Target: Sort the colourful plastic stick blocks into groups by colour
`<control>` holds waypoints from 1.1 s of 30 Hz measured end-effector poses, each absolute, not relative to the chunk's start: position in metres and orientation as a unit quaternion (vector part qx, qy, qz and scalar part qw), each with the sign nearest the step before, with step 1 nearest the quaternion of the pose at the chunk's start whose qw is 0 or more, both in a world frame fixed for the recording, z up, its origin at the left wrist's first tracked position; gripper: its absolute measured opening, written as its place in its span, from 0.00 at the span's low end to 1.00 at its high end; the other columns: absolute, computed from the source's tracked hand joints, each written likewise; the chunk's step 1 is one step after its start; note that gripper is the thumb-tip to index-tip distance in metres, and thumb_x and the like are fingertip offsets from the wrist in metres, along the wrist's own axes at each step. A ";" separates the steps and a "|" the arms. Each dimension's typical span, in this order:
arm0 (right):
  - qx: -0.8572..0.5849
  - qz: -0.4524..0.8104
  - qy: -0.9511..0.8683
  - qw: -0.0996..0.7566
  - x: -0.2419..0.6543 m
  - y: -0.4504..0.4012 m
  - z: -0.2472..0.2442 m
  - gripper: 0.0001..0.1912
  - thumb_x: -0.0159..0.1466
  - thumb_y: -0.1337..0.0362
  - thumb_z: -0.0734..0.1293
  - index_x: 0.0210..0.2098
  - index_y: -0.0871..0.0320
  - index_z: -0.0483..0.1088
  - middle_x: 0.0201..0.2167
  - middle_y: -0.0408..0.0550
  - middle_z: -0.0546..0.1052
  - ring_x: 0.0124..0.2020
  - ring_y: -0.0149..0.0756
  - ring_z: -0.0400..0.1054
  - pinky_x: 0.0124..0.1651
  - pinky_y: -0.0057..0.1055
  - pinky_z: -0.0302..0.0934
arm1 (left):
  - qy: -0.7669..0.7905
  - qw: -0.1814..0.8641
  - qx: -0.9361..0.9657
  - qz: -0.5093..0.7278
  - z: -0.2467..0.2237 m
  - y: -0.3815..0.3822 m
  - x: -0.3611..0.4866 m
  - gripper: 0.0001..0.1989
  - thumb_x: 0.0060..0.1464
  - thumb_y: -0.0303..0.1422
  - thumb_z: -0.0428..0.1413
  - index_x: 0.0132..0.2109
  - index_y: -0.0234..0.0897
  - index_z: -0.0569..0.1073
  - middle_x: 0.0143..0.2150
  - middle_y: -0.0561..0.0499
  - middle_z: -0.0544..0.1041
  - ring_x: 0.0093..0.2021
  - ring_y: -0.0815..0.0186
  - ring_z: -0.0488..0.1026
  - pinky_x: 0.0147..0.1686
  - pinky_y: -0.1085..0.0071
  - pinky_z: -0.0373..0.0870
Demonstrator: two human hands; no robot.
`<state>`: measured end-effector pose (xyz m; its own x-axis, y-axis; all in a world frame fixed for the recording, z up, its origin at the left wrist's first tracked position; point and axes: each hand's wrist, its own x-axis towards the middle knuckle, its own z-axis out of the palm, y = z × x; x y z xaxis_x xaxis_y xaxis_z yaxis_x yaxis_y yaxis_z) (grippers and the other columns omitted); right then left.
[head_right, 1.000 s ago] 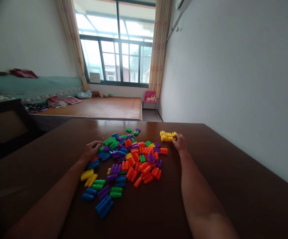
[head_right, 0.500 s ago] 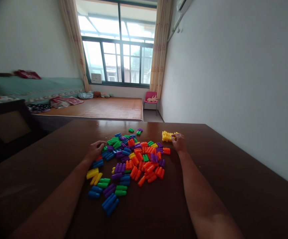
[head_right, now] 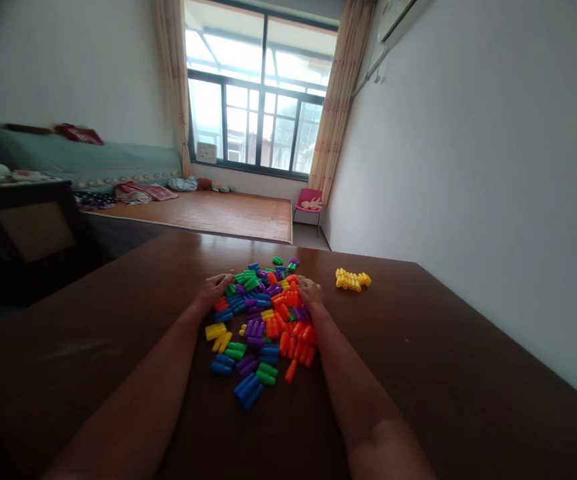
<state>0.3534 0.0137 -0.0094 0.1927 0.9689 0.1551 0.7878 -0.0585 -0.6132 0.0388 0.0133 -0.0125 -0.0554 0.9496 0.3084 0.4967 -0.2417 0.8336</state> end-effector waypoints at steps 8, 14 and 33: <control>-0.625 0.194 -0.649 0.388 0.292 0.031 0.027 0.28 0.70 0.53 0.48 0.49 0.57 0.74 0.49 0.51 0.77 0.50 0.38 0.70 0.56 0.35 0.61 | 0.533 0.280 0.590 0.538 -0.009 0.010 0.041 0.22 0.49 0.51 0.53 0.31 0.34 0.78 0.25 0.52 0.77 0.32 0.61 0.74 0.29 0.71 0.67; -0.433 0.162 -0.815 0.350 0.333 -0.080 0.047 0.26 0.66 0.45 0.57 0.52 0.54 0.73 0.51 0.50 0.76 0.56 0.45 0.66 0.60 0.43 0.57 | 0.549 0.253 0.565 0.562 -0.018 0.023 0.035 0.25 0.53 0.50 0.48 0.38 0.33 0.79 0.37 0.47 0.81 0.40 0.58 0.76 0.39 0.68 0.70; -0.492 0.082 -0.793 0.350 0.327 -0.045 0.032 0.25 0.70 0.52 0.51 0.60 0.51 0.66 0.61 0.49 0.68 0.63 0.42 0.58 0.63 0.44 0.53 | 0.520 0.212 0.706 0.432 0.041 -0.032 0.033 0.31 0.56 0.57 0.46 0.44 0.35 0.79 0.48 0.41 0.79 0.51 0.54 0.74 0.54 0.59 0.67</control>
